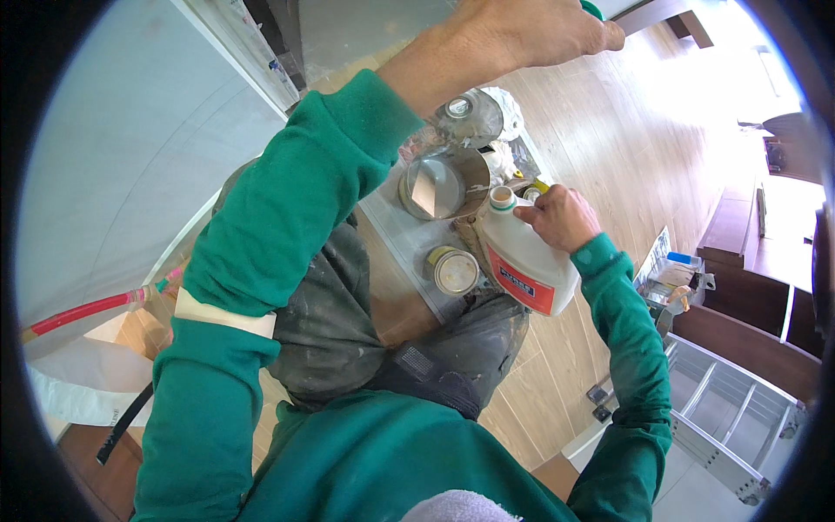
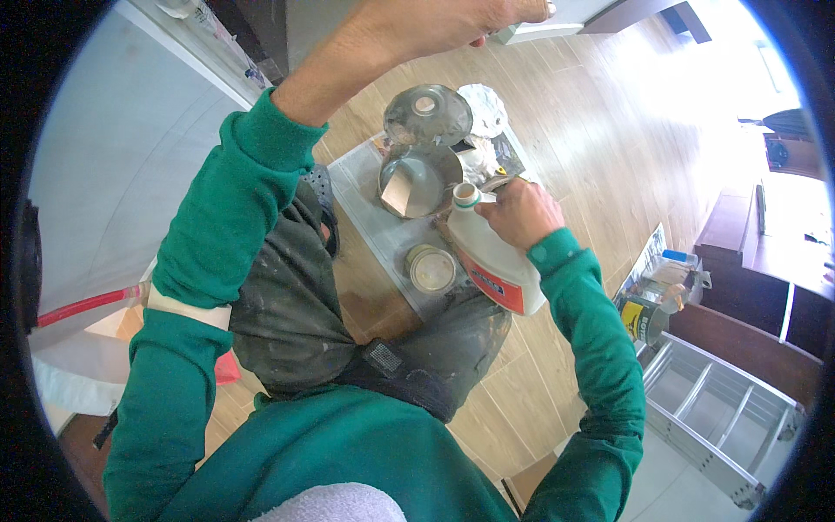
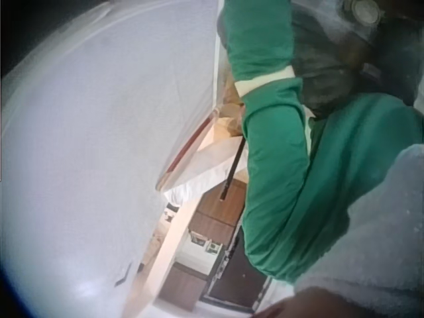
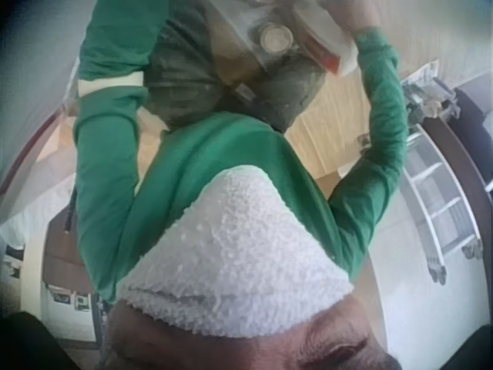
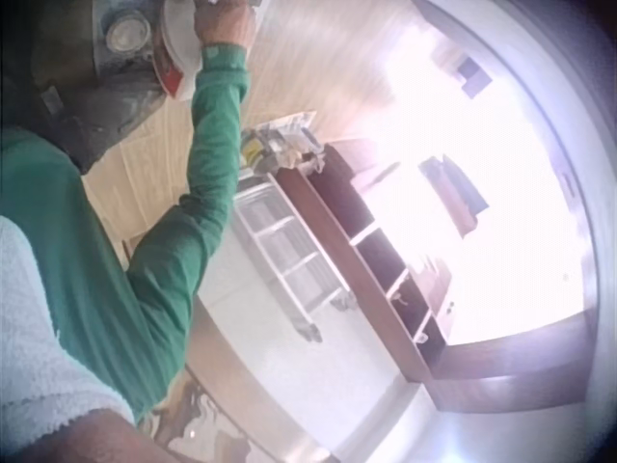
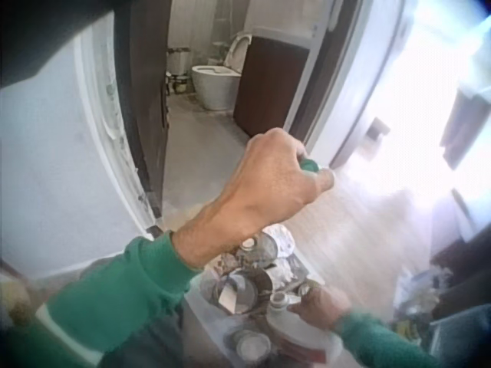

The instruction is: The person sits on the floor and uses a wooden stick to mix white paint in a small metal can. They pour a liquid from a large plastic jug into the can and continue stirring the mixture.

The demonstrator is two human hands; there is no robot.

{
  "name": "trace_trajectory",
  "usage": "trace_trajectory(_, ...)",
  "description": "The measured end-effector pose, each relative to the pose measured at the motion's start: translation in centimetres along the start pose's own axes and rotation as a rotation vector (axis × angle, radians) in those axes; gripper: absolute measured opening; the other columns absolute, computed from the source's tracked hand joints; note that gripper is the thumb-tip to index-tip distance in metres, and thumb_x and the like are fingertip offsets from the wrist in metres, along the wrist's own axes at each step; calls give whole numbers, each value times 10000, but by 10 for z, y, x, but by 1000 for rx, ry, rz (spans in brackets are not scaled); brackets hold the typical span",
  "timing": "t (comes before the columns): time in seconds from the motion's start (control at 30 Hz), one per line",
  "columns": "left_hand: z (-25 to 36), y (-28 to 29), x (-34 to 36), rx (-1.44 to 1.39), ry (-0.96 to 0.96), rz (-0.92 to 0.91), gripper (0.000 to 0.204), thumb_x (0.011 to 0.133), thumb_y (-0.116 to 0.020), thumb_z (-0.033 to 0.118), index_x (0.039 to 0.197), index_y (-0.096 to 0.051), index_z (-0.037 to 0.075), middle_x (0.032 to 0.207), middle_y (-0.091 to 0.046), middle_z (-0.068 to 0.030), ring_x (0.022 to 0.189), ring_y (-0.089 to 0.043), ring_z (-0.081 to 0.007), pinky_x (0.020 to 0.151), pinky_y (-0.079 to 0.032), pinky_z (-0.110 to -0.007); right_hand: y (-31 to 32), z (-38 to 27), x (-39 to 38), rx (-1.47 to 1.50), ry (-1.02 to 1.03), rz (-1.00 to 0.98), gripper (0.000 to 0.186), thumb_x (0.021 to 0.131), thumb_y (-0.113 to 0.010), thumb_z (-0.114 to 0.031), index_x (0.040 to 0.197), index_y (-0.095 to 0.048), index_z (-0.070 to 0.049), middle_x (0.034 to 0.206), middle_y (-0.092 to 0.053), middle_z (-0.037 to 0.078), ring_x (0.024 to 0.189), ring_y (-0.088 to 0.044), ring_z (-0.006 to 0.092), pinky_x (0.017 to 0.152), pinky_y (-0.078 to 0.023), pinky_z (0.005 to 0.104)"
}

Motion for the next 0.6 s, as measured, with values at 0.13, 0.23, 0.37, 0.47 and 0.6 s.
trace_trajectory(0.13, -3, -2, -4, 22, -65, 8, 373, 724, -756, 239, 601, -625, -88, 547, -558, -267, 503, -633, -347, 541, -486, -452, -10, -13, 21, -93, 26, 11, 500, 828, -769, -473, 953, -752, 10, 962, -742, 232, 926, -730, 382, 816, -570, 472)
trace_trajectory(0.23, -4, -6, -4, 17, -105, -18, 369, 728, -754, 229, 602, -622, -92, 546, -555, -270, 501, -632, -360, 531, -488, -448, -16, -16, 34, -138, 16, -14, 518, 813, -778, -472, 998, -743, 11, 993, -745, 224, 941, -730, 392, 833, -574, 472)
trace_trajectory(0.37, -2, -7, -5, 20, -37, -43, 365, 743, -749, 206, 580, -615, -92, 516, -549, -246, 481, -625, -325, 516, -487, -434, -21, -22, 49, -151, 11, -53, 533, 800, -780, -462, 1044, -741, 11, 1050, -742, 229, 991, -723, 395, 874, -571, 480)
trace_trajectory(0.47, -1, -7, -6, 15, 8, -98, 372, 753, -742, 189, 556, -595, -90, 486, -534, -218, 468, -615, -288, 502, -481, -429, -24, -25, 60, -153, -2, -73, 556, 789, -783, -461, 1092, -731, 2, 1114, -730, 235, 1055, -708, 387, 913, -560, 485)
trace_trajectory(0.6, 4, -6, -7, 43, -65, -75, 389, 759, -735, 172, 525, -556, -82, 446, -497, -166, 441, -577, -238, 465, -454, -418, -27, -26, 69, -204, -34, -80, 589, 781, -788, -463, 1147, -713, -8, 1185, -715, 221, 1131, -684, 363, 968, -538, 473)
Point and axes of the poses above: each hand's wrist, its own x-axis towards the middle knuckle, its own y-axis out of the back of the hand, z = x × y, the point moved 7 cm from there along x, towards the middle knuckle
